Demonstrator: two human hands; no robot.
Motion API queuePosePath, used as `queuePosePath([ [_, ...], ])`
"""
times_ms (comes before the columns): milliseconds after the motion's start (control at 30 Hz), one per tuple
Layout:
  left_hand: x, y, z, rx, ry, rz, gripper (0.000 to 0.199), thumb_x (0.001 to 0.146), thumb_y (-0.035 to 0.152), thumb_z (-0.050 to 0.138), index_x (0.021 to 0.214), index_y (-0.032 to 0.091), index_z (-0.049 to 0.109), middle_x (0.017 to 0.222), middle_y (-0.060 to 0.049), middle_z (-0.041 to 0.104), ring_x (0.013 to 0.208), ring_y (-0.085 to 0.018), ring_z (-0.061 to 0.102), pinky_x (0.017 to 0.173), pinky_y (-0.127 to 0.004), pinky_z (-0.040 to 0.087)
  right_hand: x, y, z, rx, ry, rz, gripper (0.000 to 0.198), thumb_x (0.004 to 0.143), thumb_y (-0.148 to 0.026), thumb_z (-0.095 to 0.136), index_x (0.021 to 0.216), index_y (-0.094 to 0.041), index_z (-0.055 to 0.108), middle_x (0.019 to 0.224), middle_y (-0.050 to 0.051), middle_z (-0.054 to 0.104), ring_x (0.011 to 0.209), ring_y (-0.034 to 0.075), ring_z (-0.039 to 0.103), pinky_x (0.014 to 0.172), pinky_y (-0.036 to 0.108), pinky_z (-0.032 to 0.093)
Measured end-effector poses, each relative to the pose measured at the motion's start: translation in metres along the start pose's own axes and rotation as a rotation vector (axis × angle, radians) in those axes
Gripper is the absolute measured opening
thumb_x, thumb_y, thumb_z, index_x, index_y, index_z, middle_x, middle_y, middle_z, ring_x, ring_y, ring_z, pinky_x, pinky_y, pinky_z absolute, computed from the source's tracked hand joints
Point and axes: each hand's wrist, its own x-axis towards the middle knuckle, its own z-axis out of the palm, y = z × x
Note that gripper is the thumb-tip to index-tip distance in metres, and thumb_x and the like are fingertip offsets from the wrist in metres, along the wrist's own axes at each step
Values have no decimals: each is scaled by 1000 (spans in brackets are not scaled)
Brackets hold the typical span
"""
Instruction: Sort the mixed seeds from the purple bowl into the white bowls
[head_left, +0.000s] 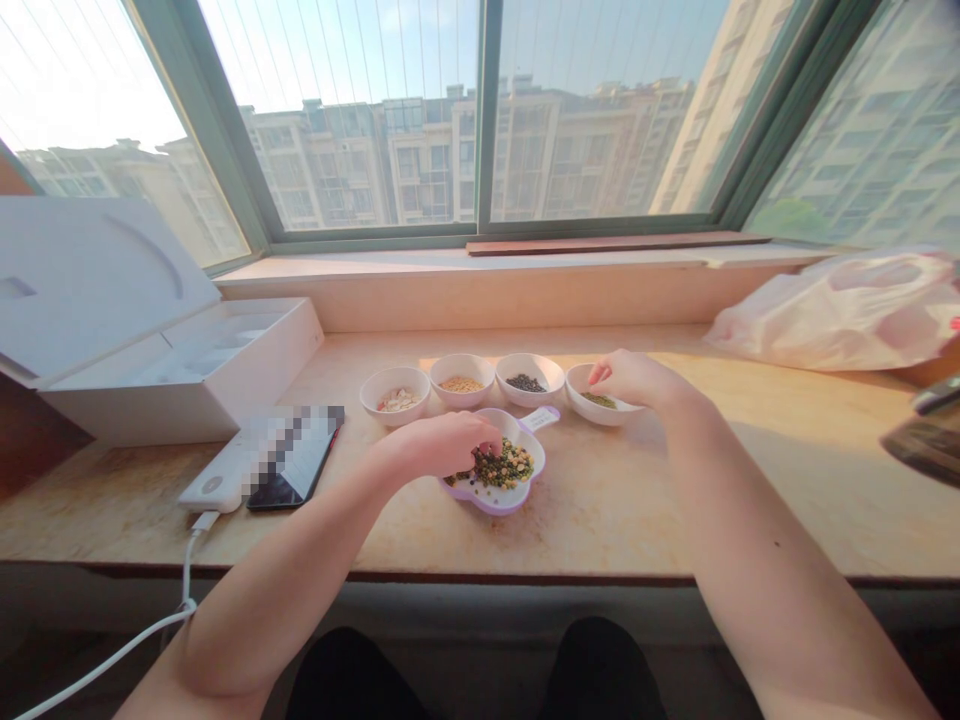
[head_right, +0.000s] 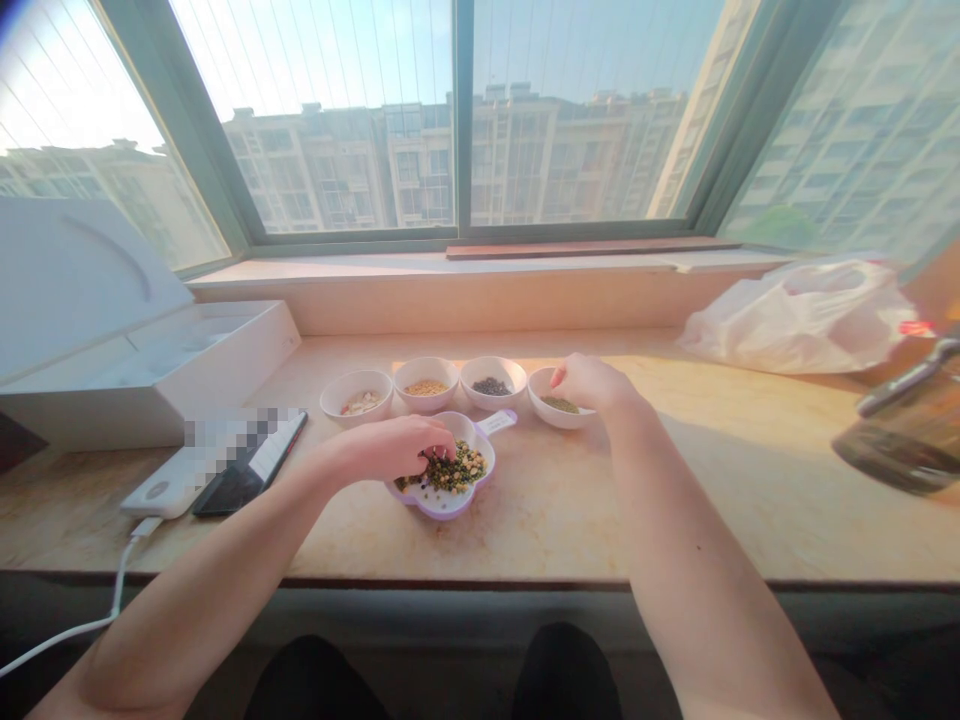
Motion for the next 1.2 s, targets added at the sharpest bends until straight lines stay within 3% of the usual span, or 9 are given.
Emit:
queuePosePath([
  [100, 1, 1, -1, -38, -93, 33, 42, 79, -3, 49, 100, 25, 72, 101, -1, 75, 87, -18, 68, 72, -26, 50, 0, 1, 0, 19, -23, 9, 6, 70, -24, 71, 73, -23, 77, 69, 2, 73, 60, 17, 63, 58, 27, 44],
  [300, 0, 9, -9, -82, -8, 33, 44, 82, -2, 46, 108, 25, 70, 102, -1, 74, 86, -17, 68, 78, -25, 53, -2, -1, 4, -22, 107, -40, 11, 73, -34, 72, 71, -24, 76, 67, 3, 72, 61, 18, 63, 60, 28, 45],
  [500, 1, 14, -15, -78, 208, 42, 39, 89, 1, 47, 114, 22, 69, 108, -5, 71, 92, -16, 68, 81, -27, 52, -13, -19, -2, -4, 185, 30, 26, 75, -38, 69, 93, -24, 80, 97, 10, 80, 79, 24, 70, 62, 30, 45],
  [667, 0, 12, -14, -160, 381, 53, 37, 92, 3, 51, 117, 24, 67, 109, -4, 68, 93, -15, 66, 85, -29, 54, -20, -30, -2, 3, 234, -4, 30, 76, -33, 65, 100, -23, 80, 104, 9, 80, 89, 25, 70, 66, 31, 46],
  [867, 4, 6, -9, -387, 492, 151, 29, 91, 4, 53, 112, 20, 65, 105, -4, 64, 93, -12, 67, 91, -29, 57, -23, -36, 1, 16, 237, -76, 32, 79, -26, 60, 104, -22, 80, 104, 8, 79, 91, 25, 70, 67, 30, 45],
  [1033, 10, 3, -6, -679, 562, 71, 20, 90, 5, 58, 105, 17, 63, 103, -5, 63, 94, -12, 69, 91, -29, 59, -23, -40, 2, 23, 281, -120, 30, 87, -28, 57, 105, -20, 80, 105, 9, 79, 93, 24, 71, 69, 30, 46],
  [1200, 15, -2, -6, -997, 584, 14, 23, 85, 11, 69, 105, 18, 61, 87, 0, 64, 92, -14, 70, 88, -30, 58, -20, -39, 4, 29, 306, -175, 28, 89, -25, 57, 103, -19, 80, 101, 9, 80, 92, 24, 72, 72, 29, 46],
])
